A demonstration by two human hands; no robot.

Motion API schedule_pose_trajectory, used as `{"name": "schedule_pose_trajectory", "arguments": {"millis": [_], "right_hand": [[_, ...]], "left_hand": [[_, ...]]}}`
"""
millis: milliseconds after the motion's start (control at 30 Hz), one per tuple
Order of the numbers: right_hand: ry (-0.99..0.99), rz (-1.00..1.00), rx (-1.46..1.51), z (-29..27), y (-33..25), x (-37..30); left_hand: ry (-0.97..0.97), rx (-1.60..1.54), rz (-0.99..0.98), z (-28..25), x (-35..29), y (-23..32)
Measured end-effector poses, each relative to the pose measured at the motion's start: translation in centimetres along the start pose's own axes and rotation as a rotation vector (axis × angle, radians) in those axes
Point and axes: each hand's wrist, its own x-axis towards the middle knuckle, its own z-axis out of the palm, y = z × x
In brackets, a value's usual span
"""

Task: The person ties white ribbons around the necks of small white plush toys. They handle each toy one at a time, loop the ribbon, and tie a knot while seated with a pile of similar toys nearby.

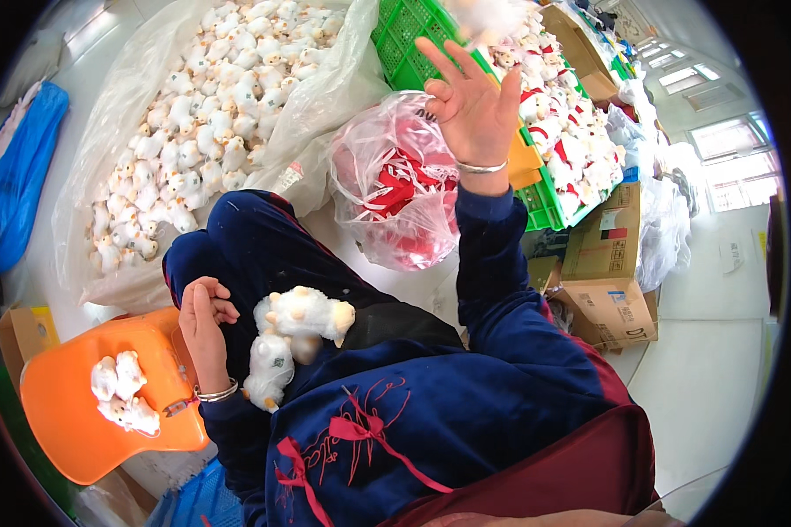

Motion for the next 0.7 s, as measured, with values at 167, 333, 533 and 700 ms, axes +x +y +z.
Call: {"name": "schedule_pose_trajectory", "arguments": {"millis": [167, 333, 533, 700], "right_hand": [[0.000, 0.612, -0.935, 0.9, 4.8, -4.5], [-0.259, 0.892, -0.940, 1.7, 9.2, -8.2], [-0.337, 0.868, -0.833, 3.3, 11.3, -8.7], [-0.569, 0.825, -0.801, 5.7, 12.0, -8.8]], "left_hand": [[-0.037, 0.009, -0.022, 0.3, 0.3, 0.4], [0.013, 0.100, -0.037, -1.9, -0.8, 1.7], [0.118, 0.206, -0.100, -4.6, -4.3, 2.1], [-0.233, 0.564, -0.005, -4.7, -8.2, 3.5]]}}
